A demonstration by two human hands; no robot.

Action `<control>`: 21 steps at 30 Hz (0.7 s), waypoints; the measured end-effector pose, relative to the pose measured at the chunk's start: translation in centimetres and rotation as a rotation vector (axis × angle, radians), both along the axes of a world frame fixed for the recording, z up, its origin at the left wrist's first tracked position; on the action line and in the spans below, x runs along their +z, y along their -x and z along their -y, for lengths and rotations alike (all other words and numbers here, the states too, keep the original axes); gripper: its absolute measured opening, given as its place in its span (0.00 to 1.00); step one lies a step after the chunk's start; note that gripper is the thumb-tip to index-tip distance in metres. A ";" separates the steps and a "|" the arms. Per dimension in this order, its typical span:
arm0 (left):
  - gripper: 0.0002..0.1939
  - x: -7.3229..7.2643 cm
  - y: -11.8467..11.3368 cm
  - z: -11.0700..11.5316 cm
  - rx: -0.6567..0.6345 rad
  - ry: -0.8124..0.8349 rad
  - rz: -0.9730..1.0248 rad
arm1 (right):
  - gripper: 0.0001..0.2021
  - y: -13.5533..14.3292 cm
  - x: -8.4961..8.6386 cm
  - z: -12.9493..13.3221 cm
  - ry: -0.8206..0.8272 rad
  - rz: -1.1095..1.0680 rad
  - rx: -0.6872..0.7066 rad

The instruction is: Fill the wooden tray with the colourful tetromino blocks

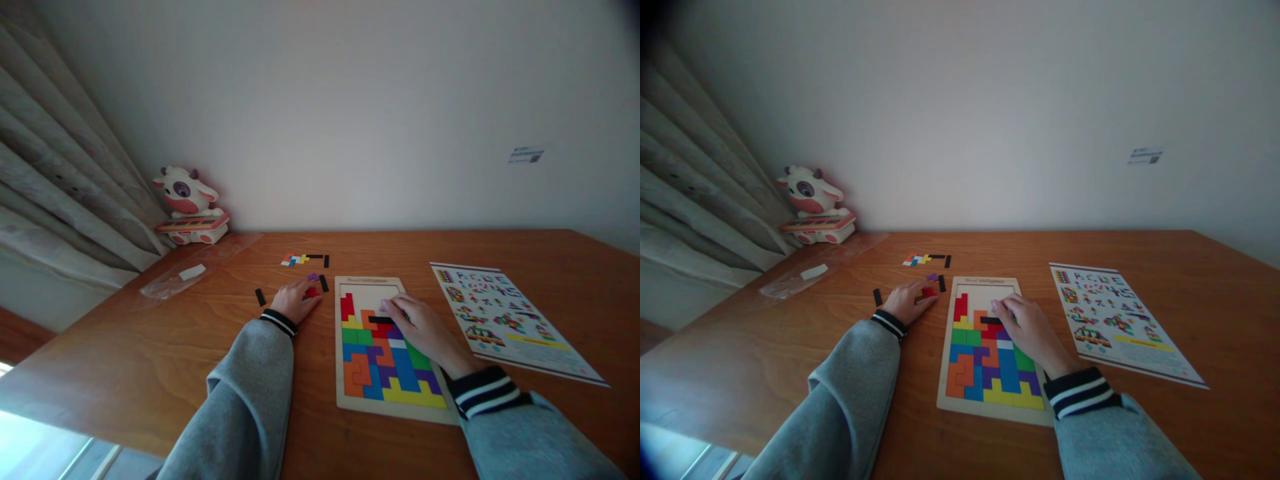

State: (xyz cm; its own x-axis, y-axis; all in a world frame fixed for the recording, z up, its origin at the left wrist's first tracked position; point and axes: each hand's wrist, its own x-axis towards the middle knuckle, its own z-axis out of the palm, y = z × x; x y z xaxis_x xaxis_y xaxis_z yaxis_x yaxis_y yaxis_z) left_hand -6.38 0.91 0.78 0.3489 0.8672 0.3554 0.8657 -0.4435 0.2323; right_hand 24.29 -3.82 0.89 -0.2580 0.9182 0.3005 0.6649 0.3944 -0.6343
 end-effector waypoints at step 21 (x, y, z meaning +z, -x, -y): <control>0.12 -0.3 -0.4 0.3 -0.093 -0.103 0.013 | 0.23 0.0 -0.5 -0.3 0.031 -0.230 -0.133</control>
State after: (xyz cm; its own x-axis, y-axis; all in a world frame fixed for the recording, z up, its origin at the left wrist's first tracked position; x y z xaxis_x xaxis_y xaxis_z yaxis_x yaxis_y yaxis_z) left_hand -5.98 0.65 0.50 0.4207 0.7901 0.4459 0.8168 -0.5437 0.1928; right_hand 24.32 -3.53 0.37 -0.0623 0.9493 0.3082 0.5469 0.2908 -0.7851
